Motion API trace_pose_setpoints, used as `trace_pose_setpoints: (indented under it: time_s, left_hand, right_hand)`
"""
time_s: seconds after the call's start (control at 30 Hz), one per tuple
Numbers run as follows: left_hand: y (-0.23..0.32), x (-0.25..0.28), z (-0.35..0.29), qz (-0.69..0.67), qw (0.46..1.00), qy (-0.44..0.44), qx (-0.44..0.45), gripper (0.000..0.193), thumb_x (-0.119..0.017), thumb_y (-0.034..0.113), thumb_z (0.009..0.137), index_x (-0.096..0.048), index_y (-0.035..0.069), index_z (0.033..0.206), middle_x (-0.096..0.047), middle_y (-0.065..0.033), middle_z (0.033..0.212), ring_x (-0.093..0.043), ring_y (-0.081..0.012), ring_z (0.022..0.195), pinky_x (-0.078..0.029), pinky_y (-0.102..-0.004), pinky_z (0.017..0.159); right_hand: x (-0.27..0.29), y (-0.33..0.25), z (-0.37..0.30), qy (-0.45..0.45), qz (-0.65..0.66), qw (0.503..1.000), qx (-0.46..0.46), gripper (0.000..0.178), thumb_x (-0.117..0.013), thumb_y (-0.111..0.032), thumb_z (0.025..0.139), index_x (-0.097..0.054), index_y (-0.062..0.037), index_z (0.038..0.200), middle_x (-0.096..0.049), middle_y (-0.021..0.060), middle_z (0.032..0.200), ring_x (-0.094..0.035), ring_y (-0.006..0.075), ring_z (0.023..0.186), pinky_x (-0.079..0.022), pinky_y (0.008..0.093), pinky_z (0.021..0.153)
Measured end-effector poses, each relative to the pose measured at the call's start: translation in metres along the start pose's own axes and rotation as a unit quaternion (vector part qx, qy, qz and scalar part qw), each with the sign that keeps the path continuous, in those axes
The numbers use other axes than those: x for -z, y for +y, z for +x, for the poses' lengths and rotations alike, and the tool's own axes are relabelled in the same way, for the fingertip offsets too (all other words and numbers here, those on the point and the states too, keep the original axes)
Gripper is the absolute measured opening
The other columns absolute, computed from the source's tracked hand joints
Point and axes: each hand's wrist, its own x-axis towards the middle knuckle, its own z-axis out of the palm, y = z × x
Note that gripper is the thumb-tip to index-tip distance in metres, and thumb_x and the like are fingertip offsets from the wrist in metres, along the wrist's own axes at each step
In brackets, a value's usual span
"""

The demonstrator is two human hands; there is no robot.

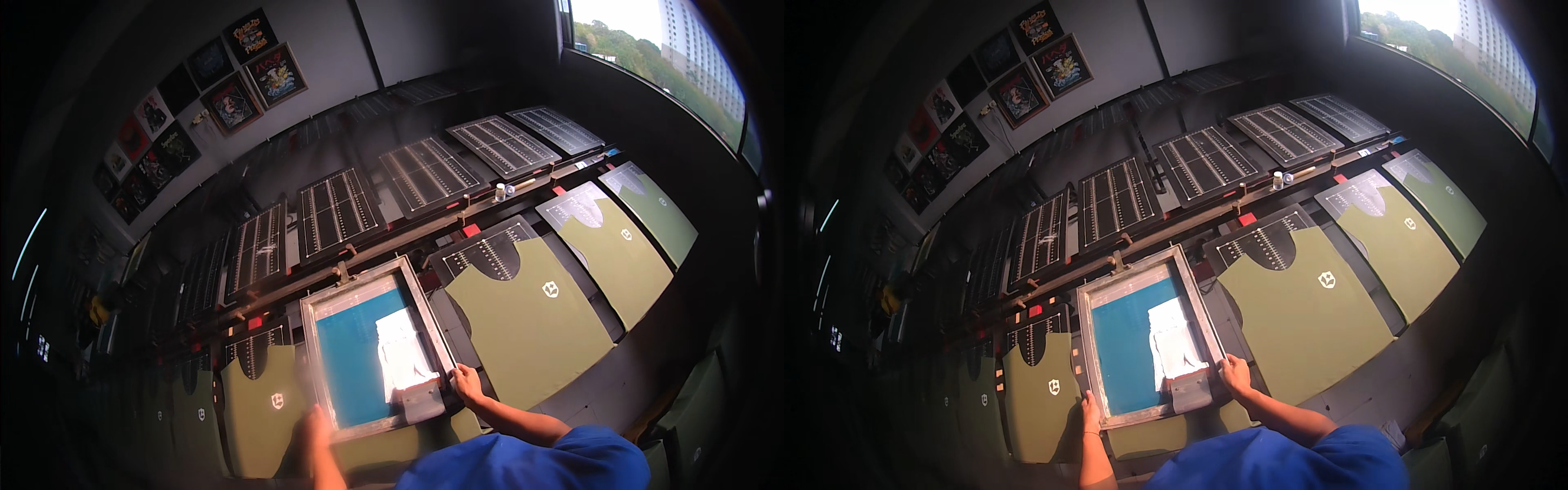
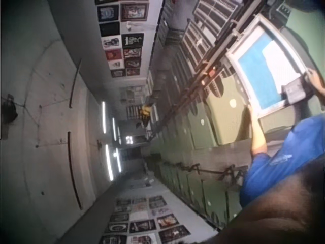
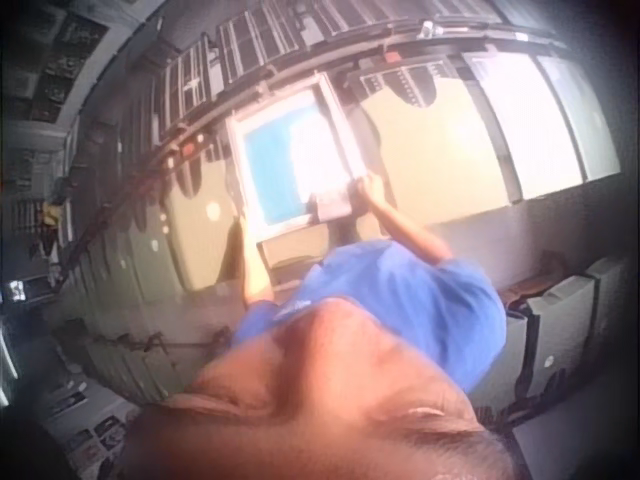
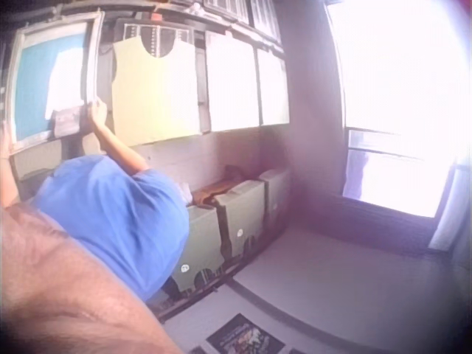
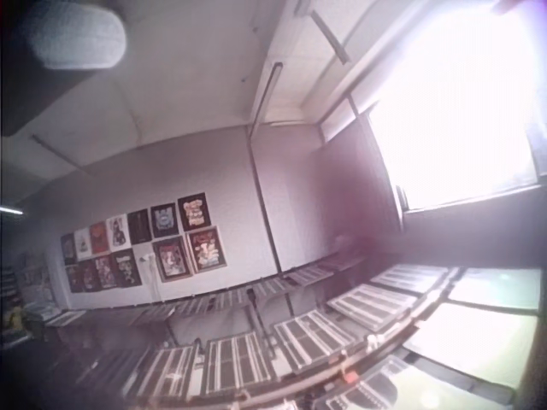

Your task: The person uses a squeegee to spread white ink across a screen printing frame placed over a green t-shirt. They repeatedly pull the ink across the mesh to print a design, then lift the frame to reveal the printed shirt before moving to the next one in the line.

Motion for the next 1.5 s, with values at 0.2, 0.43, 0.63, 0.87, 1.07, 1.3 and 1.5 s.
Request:
trace_pose_setpoints:
  time_s: [0.2, 0.43, 0.63, 0.87, 1.07, 1.3, 1.5]
  left_hand:
    - [-0.060, -0.039, 0.029, -0.150, 0.987, 0.057, 0.009, 0.065, -0.035, 0.054, 0.102, -0.061, -0.001, 0.123, -0.059, -0.0243, 0.127, -0.056, -0.0393, 0.120, -0.043, -0.0458, 0.102]
    - [-0.008, -0.083, -0.042, -0.287, 0.958, 0.019, 0.011, 0.075, -0.040, 0.061, 0.099, -0.052, -0.003, 0.136, -0.047, -0.0240, 0.143, -0.043, -0.0357, 0.134, -0.034, -0.0422, 0.111]
    - [0.098, -0.220, -0.100, -0.450, 0.889, -0.051, -0.067, 0.058, -0.048, 0.050, 0.102, -0.059, -0.001, 0.128, -0.052, -0.0191, 0.137, -0.049, -0.0289, 0.126, -0.038, -0.0416, 0.105]
    - [0.236, -0.290, -0.156, -0.462, 0.884, -0.042, -0.068, 0.057, -0.052, 0.049, 0.102, -0.062, -0.005, 0.115, -0.063, -0.0105, 0.114, -0.055, -0.0185, 0.108, -0.042, -0.0333, 0.097]
    - [0.230, -0.310, -0.137, -0.388, 0.918, -0.046, -0.075, 0.054, -0.045, 0.051, 0.102, -0.064, 0.002, 0.110, -0.061, -0.0231, 0.107, -0.059, -0.0341, 0.103, -0.045, -0.0435, 0.089]
    - [0.267, -0.269, -0.171, -0.411, 0.904, -0.077, -0.091, 0.058, -0.051, 0.047, 0.102, -0.061, -0.004, 0.126, -0.066, -0.0068, 0.118, -0.056, -0.0143, 0.111, -0.043, -0.0310, 0.098]
    - [0.239, -0.289, -0.162, -0.406, 0.912, -0.048, -0.028, 0.058, -0.050, 0.051, 0.101, -0.063, -0.001, 0.123, -0.065, -0.0093, 0.120, -0.058, -0.0201, 0.114, -0.042, -0.0323, 0.100]
  right_hand:
    - [-0.009, -0.006, -0.007, 0.093, -0.076, 0.991, 0.053, 0.037, -0.053, -0.028, 0.093, -0.070, 0.0049, 0.100, -0.061, 0.0042, 0.068, -0.056, 0.0117, 0.061, -0.044, 0.0313, 0.057]
    - [0.113, -0.039, -0.005, 0.068, 0.019, 0.997, -0.014, 0.032, -0.054, -0.026, 0.094, -0.067, 0.0015, 0.082, -0.046, -0.0044, 0.061, -0.041, 0.0060, 0.054, -0.032, 0.0284, 0.049]
    - [0.288, -0.052, 0.044, 0.134, -0.033, 0.989, 0.050, 0.031, -0.055, -0.025, 0.094, -0.061, -0.0014, 0.074, -0.042, -0.0064, 0.063, -0.035, 0.0050, 0.058, -0.026, 0.0287, 0.052]
    - [0.423, -0.056, 0.121, 0.126, -0.098, 0.986, 0.042, 0.032, -0.051, -0.024, 0.090, -0.063, 0.0018, 0.075, -0.043, -0.0018, 0.058, -0.040, 0.0080, 0.055, -0.031, 0.0308, 0.050]
    - [0.435, -0.051, 0.168, 0.074, -0.100, 0.991, 0.045, 0.035, -0.053, -0.028, 0.086, -0.067, 0.0026, 0.076, -0.046, -0.0002, 0.057, -0.044, 0.0108, 0.054, -0.034, 0.0327, 0.050]
    - [0.440, -0.051, 0.168, 0.065, -0.063, 0.994, 0.059, 0.032, -0.055, -0.029, 0.091, -0.062, -0.0022, 0.074, -0.047, -0.0034, 0.060, -0.041, 0.0085, 0.054, -0.032, 0.0305, 0.050]
    - [0.436, -0.079, 0.163, -0.007, -0.045, 0.999, 0.025, 0.032, -0.056, -0.027, 0.096, -0.063, -0.0036, 0.075, -0.049, -0.0055, 0.063, -0.041, 0.0059, 0.055, -0.031, 0.0259, 0.051]
